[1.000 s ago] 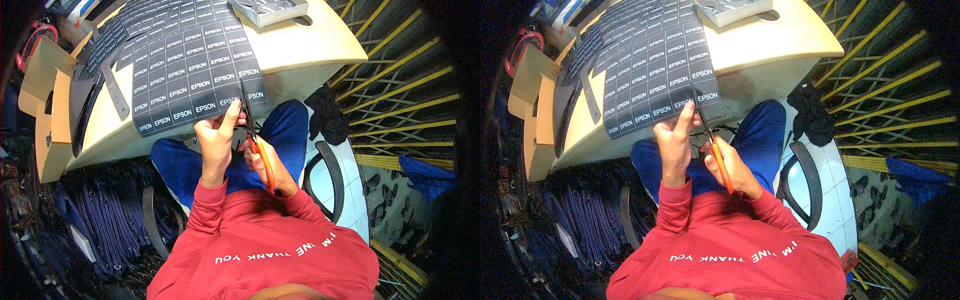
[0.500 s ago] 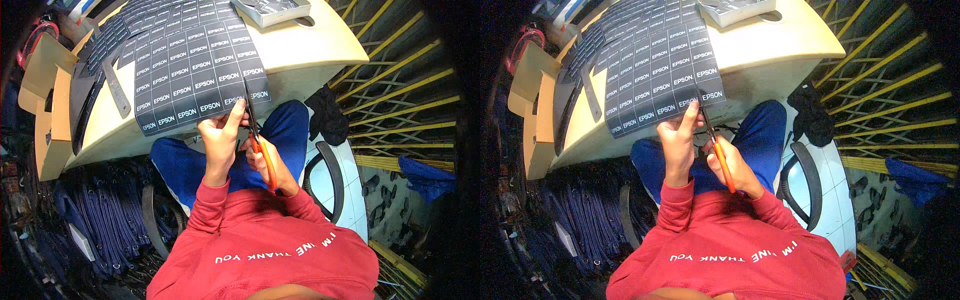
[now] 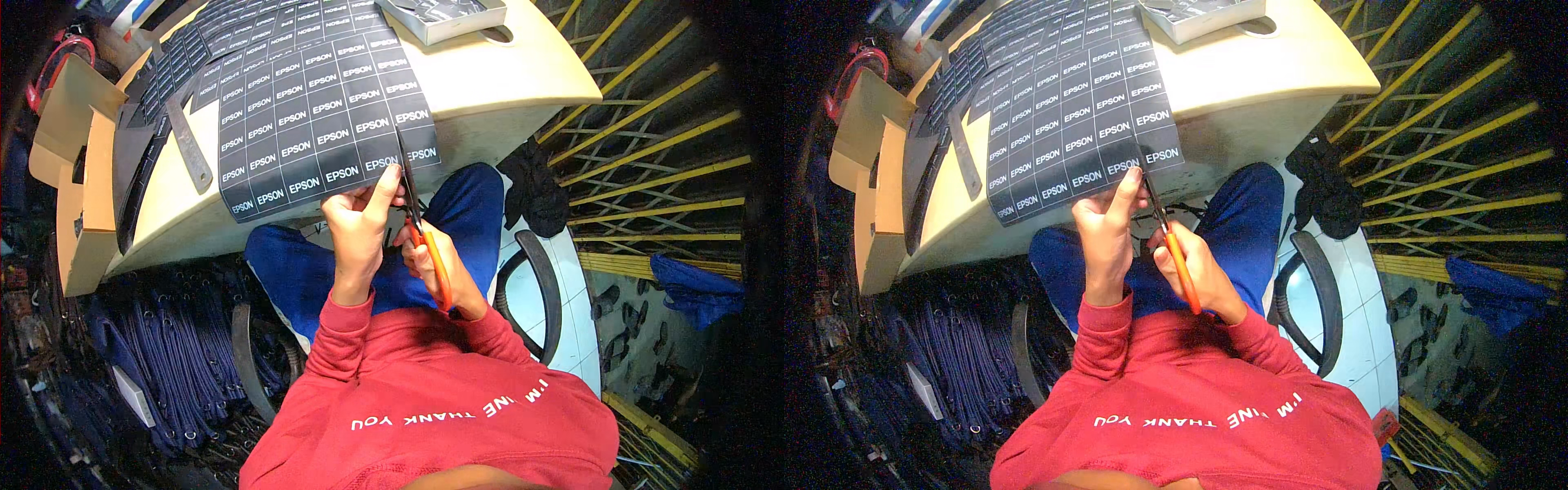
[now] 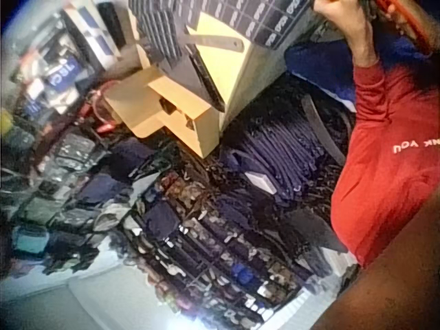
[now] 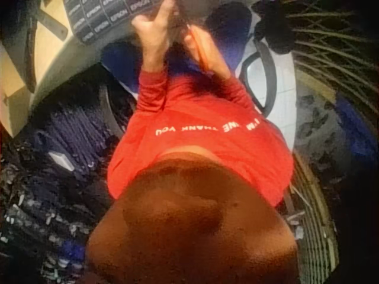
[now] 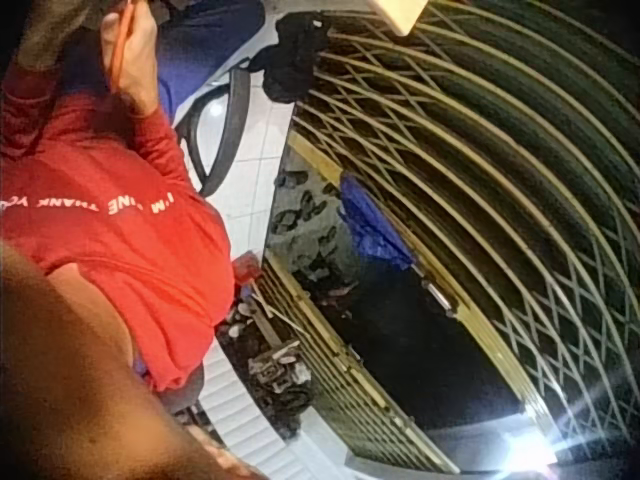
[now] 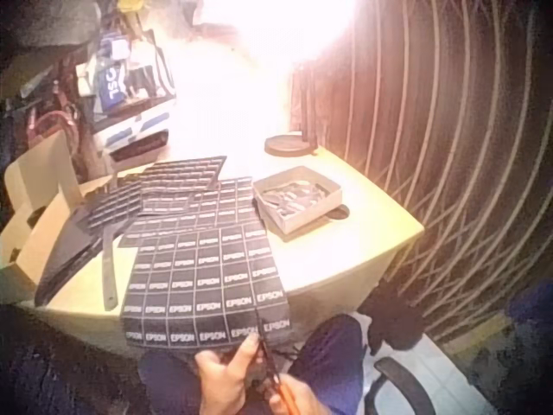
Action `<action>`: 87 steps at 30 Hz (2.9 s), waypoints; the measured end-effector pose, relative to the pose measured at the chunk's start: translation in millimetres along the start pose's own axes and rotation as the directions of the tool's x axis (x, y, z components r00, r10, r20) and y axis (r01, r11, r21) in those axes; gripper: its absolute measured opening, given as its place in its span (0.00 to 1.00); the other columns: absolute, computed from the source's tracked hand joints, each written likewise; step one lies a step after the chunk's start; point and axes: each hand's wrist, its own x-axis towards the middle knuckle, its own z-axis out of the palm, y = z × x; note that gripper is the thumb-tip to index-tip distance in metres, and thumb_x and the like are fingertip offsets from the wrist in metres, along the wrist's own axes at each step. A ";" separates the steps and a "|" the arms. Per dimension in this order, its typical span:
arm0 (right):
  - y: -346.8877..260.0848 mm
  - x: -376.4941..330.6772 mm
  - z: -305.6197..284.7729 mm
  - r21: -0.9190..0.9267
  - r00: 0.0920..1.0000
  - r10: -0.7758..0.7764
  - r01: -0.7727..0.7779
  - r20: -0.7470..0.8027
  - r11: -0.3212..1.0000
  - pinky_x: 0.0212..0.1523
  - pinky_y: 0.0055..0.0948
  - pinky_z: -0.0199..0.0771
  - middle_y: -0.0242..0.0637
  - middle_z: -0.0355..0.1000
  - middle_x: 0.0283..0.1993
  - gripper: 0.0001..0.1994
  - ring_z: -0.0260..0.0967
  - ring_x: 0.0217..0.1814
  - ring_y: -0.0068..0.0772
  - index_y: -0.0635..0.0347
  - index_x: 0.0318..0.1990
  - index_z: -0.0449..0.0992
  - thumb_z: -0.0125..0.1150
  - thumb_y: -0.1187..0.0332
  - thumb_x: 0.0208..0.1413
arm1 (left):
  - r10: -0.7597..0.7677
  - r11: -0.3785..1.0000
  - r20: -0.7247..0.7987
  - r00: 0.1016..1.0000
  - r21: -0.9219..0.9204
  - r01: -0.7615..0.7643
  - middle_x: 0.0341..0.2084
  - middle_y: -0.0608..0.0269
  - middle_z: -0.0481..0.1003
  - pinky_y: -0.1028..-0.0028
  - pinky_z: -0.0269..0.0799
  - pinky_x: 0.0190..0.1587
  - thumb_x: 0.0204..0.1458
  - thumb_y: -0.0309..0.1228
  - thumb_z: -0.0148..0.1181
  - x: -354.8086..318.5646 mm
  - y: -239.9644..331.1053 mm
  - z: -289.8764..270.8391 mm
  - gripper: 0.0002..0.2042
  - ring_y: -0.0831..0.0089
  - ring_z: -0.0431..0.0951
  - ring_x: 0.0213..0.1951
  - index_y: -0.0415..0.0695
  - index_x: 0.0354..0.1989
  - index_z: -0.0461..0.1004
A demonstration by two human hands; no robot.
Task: Cutting individual fabric labels from a larger sheet using scissors.
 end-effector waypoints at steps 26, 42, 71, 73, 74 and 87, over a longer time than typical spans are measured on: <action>2.6 -1.2 8.1 -0.004 0.998 0.008 -0.009 -0.058 1.000 0.24 0.24 0.60 0.28 0.59 0.21 0.24 0.55 0.23 0.20 0.62 0.31 0.66 0.44 0.46 0.61 | -0.016 0.999 0.011 1.000 -0.033 0.016 0.26 0.65 0.76 0.80 0.68 0.28 0.50 0.26 0.62 -1.5 2.5 0.3 0.05 0.80 0.73 0.26 0.38 0.34 0.77; -1.2 -1.8 7.7 -0.057 0.996 0.035 -0.040 -0.082 0.998 0.21 0.28 0.57 0.30 0.56 0.17 0.20 0.53 0.20 0.20 0.63 0.28 0.64 0.47 0.53 0.62 | -0.015 0.999 0.002 1.000 -0.052 0.015 0.25 0.65 0.76 0.80 0.70 0.28 0.49 0.27 0.64 -1.7 4.5 -0.2 0.07 0.81 0.73 0.24 0.38 0.33 0.76; 0.7 -1.5 9.6 -0.096 0.996 0.061 -0.067 -0.069 0.993 0.21 0.28 0.57 0.32 0.55 0.17 0.21 0.51 0.21 0.21 0.63 0.26 0.63 0.48 0.52 0.61 | -0.069 0.997 -0.078 0.995 -0.035 0.066 0.32 0.72 0.73 0.81 0.67 0.32 0.52 0.31 0.62 3.6 6.7 -1.8 0.07 0.85 0.70 0.30 0.46 0.38 0.74; 4.3 -1.8 9.1 -0.104 0.997 0.044 -0.049 -0.056 0.993 0.22 0.28 0.58 0.32 0.56 0.18 0.22 0.52 0.21 0.22 0.63 0.27 0.63 0.48 0.51 0.61 | -0.052 0.998 -0.079 0.996 -0.030 0.049 0.32 0.73 0.73 0.81 0.67 0.32 0.52 0.31 0.62 3.0 6.9 -1.0 0.07 0.85 0.70 0.31 0.46 0.38 0.74; 6.7 -2.0 8.9 -0.111 0.999 0.028 -0.032 -0.043 0.993 0.23 0.28 0.58 0.33 0.57 0.19 0.22 0.53 0.22 0.23 0.63 0.29 0.64 0.47 0.50 0.61 | -0.036 0.999 -0.079 0.996 -0.025 0.034 0.33 0.73 0.73 0.80 0.67 0.32 0.52 0.30 0.61 2.6 6.7 -0.6 0.07 0.85 0.70 0.31 0.46 0.39 0.73; 11.8 9.7 9.0 0.142 1.000 0.025 -0.027 0.012 0.990 0.20 0.16 0.47 0.21 0.49 0.22 0.31 0.44 0.21 0.12 0.61 0.36 0.61 0.45 0.35 0.53 | -0.054 0.994 -0.019 0.998 0.090 0.055 0.27 0.71 0.72 0.80 0.66 0.30 0.52 0.31 0.61 -7.9 3.4 -1.5 0.07 0.83 0.70 0.27 0.43 0.35 0.72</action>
